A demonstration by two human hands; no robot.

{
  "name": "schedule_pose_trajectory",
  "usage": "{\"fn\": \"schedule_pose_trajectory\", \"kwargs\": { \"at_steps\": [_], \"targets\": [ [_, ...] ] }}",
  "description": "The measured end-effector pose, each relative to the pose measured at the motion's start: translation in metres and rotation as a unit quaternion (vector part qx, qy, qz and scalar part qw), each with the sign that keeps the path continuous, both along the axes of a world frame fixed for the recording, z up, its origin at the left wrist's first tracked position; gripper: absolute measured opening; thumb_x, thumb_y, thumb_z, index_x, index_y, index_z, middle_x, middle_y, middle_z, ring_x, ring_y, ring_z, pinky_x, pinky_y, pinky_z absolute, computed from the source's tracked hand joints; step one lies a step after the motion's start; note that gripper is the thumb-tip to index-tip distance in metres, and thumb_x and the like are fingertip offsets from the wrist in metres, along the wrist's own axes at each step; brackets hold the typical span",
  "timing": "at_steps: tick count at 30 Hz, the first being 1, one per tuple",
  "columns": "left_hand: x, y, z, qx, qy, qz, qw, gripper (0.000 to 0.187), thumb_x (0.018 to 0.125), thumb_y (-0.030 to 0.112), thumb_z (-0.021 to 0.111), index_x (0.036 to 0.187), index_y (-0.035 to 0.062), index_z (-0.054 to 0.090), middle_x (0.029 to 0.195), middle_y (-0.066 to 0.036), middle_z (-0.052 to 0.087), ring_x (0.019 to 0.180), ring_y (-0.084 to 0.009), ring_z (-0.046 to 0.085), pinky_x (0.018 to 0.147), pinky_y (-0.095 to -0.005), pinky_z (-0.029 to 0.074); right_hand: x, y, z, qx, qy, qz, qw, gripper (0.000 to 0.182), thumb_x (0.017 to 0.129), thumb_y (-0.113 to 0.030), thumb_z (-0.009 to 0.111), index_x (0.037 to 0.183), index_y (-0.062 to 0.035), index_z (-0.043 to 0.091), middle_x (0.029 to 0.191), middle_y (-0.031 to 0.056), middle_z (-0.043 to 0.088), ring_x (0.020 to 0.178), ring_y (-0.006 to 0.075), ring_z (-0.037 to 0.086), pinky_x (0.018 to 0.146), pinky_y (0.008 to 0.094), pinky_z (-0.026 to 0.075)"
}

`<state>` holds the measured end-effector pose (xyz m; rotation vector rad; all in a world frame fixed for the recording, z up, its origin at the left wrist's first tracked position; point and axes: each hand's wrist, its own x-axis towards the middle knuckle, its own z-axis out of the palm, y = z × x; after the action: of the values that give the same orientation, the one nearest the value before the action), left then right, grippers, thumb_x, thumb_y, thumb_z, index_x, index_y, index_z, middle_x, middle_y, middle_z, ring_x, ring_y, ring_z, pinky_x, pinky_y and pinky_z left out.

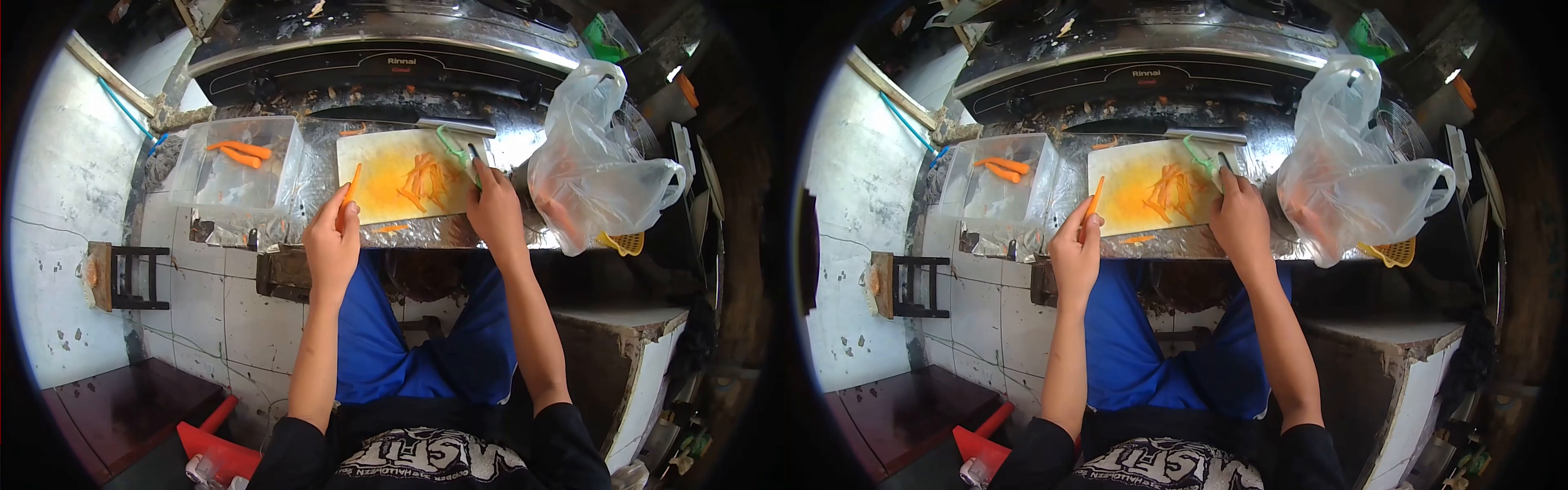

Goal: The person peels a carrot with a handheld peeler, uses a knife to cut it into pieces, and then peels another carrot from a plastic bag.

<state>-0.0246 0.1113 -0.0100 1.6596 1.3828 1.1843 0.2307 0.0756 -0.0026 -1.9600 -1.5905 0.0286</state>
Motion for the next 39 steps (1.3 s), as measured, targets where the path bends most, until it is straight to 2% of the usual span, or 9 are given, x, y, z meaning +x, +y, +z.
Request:
{"fn": "schedule_pose_trajectory", "kwargs": {
  "at_steps": [8, 13, 15, 18, 22, 25, 32, 36, 39],
  "targets": [
    [0.004, 0.016, -0.005, 0.138, 0.084, 0.006, 0.987, 0.022, 0.091, 0.009, 0.071, 0.112, 0.0032, 0.071, 0.096, -0.015, 0.071, 0.081, -0.0306, 0.070, 0.071, -0.0387, 0.056, -0.002, 0.016, 0.008, 0.038, -0.067, 0.005, 0.997, 0.042, 0.086, -0.010, 0.067, 0.127, -0.0017, 0.063, 0.122, 0.0206, 0.064, 0.114, 0.0409, 0.058, 0.099, 0.0469, 0.048],
    [-0.005, 0.020, -0.009, 0.137, 0.145, 0.007, 0.980, 0.020, 0.088, 0.010, 0.076, 0.105, 0.0017, 0.075, 0.095, -0.009, 0.063, 0.076, -0.0223, 0.065, 0.069, -0.0340, 0.052, 0.008, 0.083, 0.018, 0.062, -0.090, 0.088, 0.990, 0.044, 0.087, -0.017, 0.070, 0.129, -0.0049, 0.063, 0.124, 0.0182, 0.064, 0.118, 0.0375, 0.058, 0.100, 0.0489, 0.046],
    [-0.007, 0.022, -0.009, 0.120, 0.120, 0.002, 0.986, 0.019, 0.088, 0.010, 0.077, 0.105, 0.0018, 0.075, 0.094, -0.009, 0.063, 0.075, -0.0222, 0.064, 0.068, -0.0333, 0.051, 0.004, 0.101, 0.027, -0.110, -0.165, 0.073, 0.977, 0.042, 0.089, -0.021, 0.069, 0.128, -0.0064, 0.065, 0.122, 0.0160, 0.065, 0.117, 0.0334, 0.059, 0.100, 0.0513, 0.045],
    [-0.011, 0.027, -0.013, 0.105, 0.101, 0.000, 0.989, 0.019, 0.086, 0.010, 0.078, 0.104, 0.0021, 0.076, 0.093, -0.008, 0.064, 0.074, -0.0212, 0.064, 0.067, -0.0318, 0.051, 0.002, 0.117, 0.035, -0.155, -0.215, 0.100, 0.959, 0.039, 0.089, -0.022, 0.067, 0.125, -0.0071, 0.067, 0.115, 0.0137, 0.066, 0.115, 0.0307, 0.060, 0.098, 0.0526, 0.045],
    [-0.012, 0.030, -0.019, 0.112, 0.091, -0.001, 0.990, 0.020, 0.085, 0.010, 0.079, 0.104, 0.0019, 0.077, 0.091, -0.007, 0.065, 0.074, -0.0190, 0.065, 0.066, -0.0303, 0.050, 0.012, 0.131, 0.026, -0.127, -0.275, 0.150, 0.941, 0.033, 0.088, -0.021, 0.066, 0.117, -0.0050, 0.068, 0.108, 0.0113, 0.066, 0.116, 0.0290, 0.059, 0.098, 0.0525, 0.044],
    [-0.012, 0.029, -0.020, 0.117, 0.084, -0.001, 0.990, 0.021, 0.085, 0.010, 0.079, 0.104, 0.0018, 0.077, 0.091, -0.007, 0.066, 0.073, -0.0184, 0.065, 0.066, -0.0294, 0.050, 0.013, 0.131, 0.033, -0.083, -0.318, 0.194, 0.924, 0.028, 0.084, -0.021, 0.064, 0.103, -0.0001, 0.068, 0.102, 0.0143, 0.065, 0.102, 0.0310, 0.066, 0.089, 0.0503, 0.049],
    [-0.014, 0.032, -0.022, 0.101, 0.095, -0.003, 0.990, 0.019, 0.087, 0.018, 0.078, 0.102, 0.0070, 0.078, 0.091, -0.005, 0.066, 0.070, -0.0211, 0.066, 0.064, -0.0313, 0.051, 0.000, 0.076, 0.077, -0.051, -0.225, 0.206, 0.951, 0.031, 0.091, -0.024, 0.059, 0.105, 0.0032, 0.062, 0.095, 0.0216, 0.065, 0.074, 0.0409, 0.069, 0.067, 0.0477, 0.058],
    [-0.015, 0.032, -0.021, 0.102, 0.098, -0.011, 0.990, 0.019, 0.087, 0.018, 0.078, 0.102, 0.0069, 0.078, 0.091, -0.005, 0.065, 0.069, -0.0202, 0.065, 0.063, -0.0310, 0.050, -0.020, -0.003, 0.085, -0.098, 0.127, 0.214, 0.963, 0.041, 0.096, -0.011, 0.061, 0.136, -0.0023, 0.055, 0.075, 0.0248, 0.066, 0.073, 0.0460, 0.065, 0.068, 0.0527, 0.051],
    [-0.014, 0.033, -0.020, 0.105, 0.093, -0.016, 0.990, 0.019, 0.086, 0.017, 0.079, 0.102, 0.0067, 0.078, 0.091, -0.005, 0.065, 0.068, -0.0189, 0.065, 0.062, -0.0303, 0.050, -0.030, -0.038, 0.060, -0.090, 0.119, 0.231, 0.961, 0.052, 0.094, -0.004, 0.061, 0.145, -0.0065, 0.050, 0.074, 0.0248, 0.064, 0.069, 0.0450, 0.064, 0.066, 0.0523, 0.048]
  ]
}}
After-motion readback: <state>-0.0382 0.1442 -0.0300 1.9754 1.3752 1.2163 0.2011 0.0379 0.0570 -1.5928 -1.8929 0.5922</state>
